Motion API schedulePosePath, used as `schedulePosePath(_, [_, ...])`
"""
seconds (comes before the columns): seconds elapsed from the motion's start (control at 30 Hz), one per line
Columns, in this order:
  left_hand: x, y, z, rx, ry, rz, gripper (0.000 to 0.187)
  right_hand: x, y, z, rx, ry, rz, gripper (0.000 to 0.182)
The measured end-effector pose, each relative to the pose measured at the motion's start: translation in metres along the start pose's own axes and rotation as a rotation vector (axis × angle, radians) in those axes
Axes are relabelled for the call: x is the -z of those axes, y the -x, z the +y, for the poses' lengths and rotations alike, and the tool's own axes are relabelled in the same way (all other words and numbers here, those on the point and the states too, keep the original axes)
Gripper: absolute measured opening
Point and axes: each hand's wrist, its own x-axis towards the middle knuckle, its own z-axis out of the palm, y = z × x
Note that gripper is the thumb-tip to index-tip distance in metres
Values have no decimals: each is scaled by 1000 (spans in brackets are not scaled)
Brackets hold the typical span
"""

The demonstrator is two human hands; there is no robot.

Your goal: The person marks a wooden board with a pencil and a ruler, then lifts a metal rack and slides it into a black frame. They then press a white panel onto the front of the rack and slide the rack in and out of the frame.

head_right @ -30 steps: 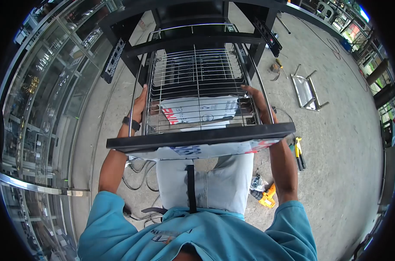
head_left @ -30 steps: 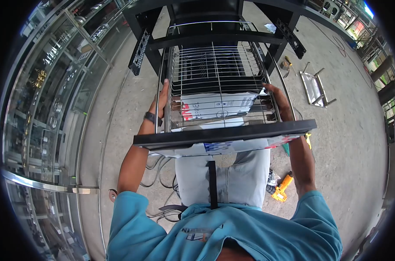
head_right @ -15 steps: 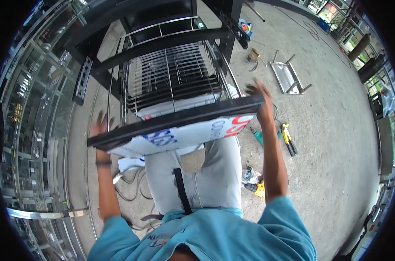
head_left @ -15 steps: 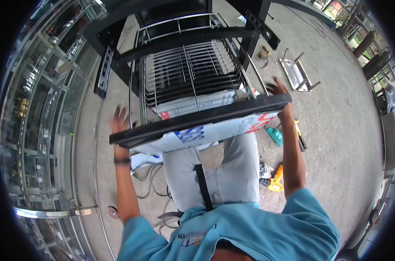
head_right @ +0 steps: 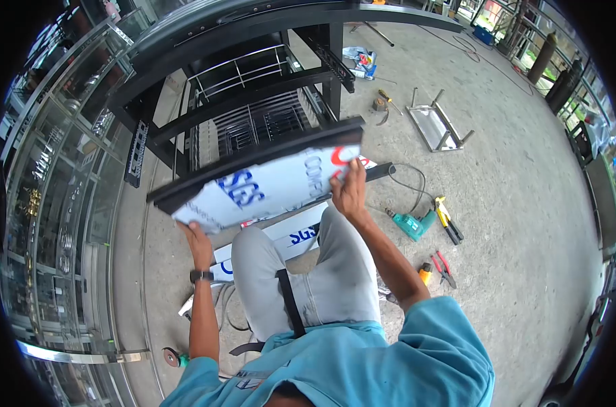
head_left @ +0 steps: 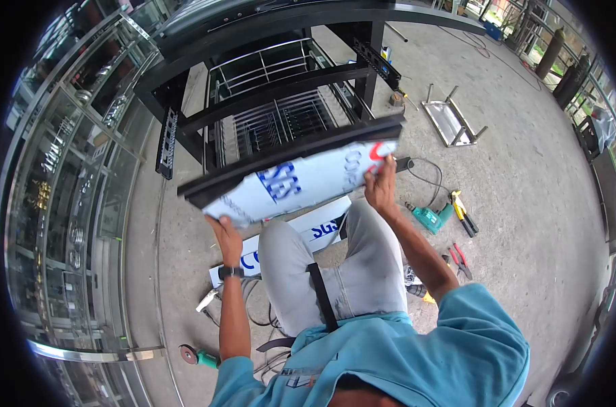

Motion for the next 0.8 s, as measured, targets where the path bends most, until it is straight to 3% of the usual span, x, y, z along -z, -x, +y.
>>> schedulePosePath(0.07, [-13, -36, 2, -161, -36, 35, 82, -1, -34, -19, -64, 56, -45, 62])
schedulePosePath(0.13, [-19, -55, 2, -150, 64, -7, 83, 10, -57, -36, -155, 41, -42, 63])
schedulePosePath(0.2, [-18, -55, -11, -118, 155, -71, 84, 6, -65, -18, -59, -71, 12, 67])
schedulePosePath(0.27, [-11, -65, -15, -223, -20, -78, 89, 18, -73, -12, -264, -266, 62, 92])
schedulePosePath(0.3, [-8, -65, -12, -116, 109, -157, 95, 30, -84, -8, -389, -346, -73, 99])
schedulePosePath(0.33, [-5, -69, -7, -128, 111, -150, 95, 41, -89, 3, -517, -422, -220, 107])
schedulePosePath(0.37, [-2, -70, -6, -168, 266, -95, 97, 46, -95, 18, -457, -426, -442, 115])
schedulePosePath(0.4, [-6, -78, -4, -214, 429, -37, 98, 40, -101, 30, -446, -425, -432, 115])
schedulePosePath(0.47, [-13, -83, -6, -243, 397, 0, 97, 35, -97, 39, -387, -453, -631, 115])
schedulePosePath(0.53, [-28, -88, -25, 2, 455, 3, 93, 30, -101, 38, -373, -450, -662, 113])
schedulePosePath(0.6, [-38, -93, -40, 32, 441, 89, 92, 28, -112, 28, -574, -698, -778, 111])
schedulePosePath(0.7, [-54, -112, -62, -19, 674, 85, 86, 24, -130, 23, -568, -789, -760, 107])
schedulePosePath(0.8, [-61, -130, -62, 51, 563, 146, 82, 3, -130, 33, -560, -807, -666, 107])
